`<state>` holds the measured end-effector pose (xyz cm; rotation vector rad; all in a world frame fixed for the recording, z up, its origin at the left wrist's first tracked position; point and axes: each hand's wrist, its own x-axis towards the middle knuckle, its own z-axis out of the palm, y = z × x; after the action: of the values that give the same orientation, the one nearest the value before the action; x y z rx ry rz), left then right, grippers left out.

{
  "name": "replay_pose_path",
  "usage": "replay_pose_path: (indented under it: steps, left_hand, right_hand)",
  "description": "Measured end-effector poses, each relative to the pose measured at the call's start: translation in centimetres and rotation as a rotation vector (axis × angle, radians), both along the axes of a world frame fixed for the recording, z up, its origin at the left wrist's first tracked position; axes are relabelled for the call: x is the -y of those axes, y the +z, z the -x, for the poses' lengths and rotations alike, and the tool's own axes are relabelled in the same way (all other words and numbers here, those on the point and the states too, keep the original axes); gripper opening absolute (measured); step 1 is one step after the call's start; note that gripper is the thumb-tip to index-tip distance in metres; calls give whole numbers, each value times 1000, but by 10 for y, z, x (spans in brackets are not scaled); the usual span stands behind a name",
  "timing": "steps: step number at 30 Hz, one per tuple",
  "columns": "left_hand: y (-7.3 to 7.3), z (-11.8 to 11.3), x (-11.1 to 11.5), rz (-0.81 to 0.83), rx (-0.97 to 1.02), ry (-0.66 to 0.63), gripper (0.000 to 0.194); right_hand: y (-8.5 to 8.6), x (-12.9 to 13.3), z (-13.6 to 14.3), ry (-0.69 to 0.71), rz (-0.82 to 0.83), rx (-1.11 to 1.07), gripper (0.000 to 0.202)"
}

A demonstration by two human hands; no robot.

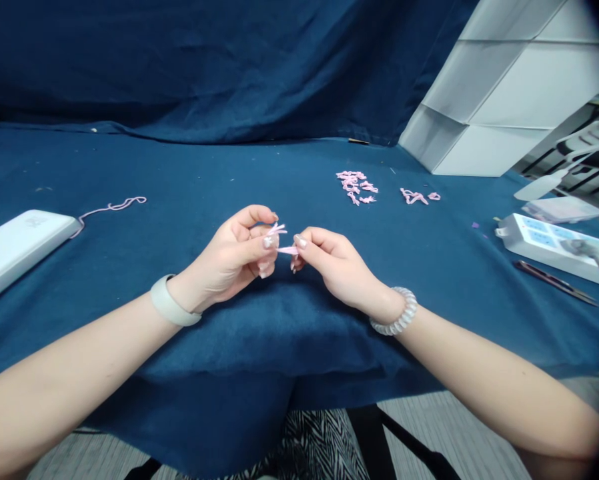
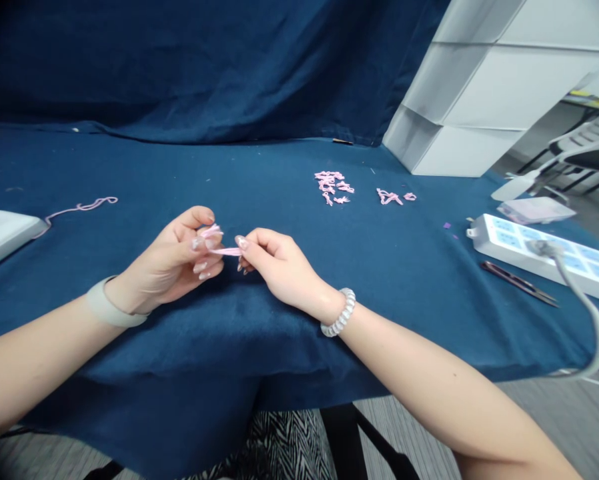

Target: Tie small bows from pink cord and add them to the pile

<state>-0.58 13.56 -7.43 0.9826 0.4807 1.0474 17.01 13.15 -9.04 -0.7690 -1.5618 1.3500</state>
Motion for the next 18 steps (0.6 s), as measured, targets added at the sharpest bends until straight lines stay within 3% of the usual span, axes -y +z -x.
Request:
replay_pose_path:
  steps: [5, 12, 18]
  left_hand:
    - [-3, 0, 1, 51, -40, -133, 37]
    - [-6, -4, 1, 31, -62, -177, 37]
    - [3, -2, 4, 47, -8, -177, 40]
  right_hand:
    - [5, 4, -5, -114, -175, 54, 35]
    - [8, 10, -11, -247, -586, 202, 26]
    - [7, 8, -10, -258, -634, 232, 25]
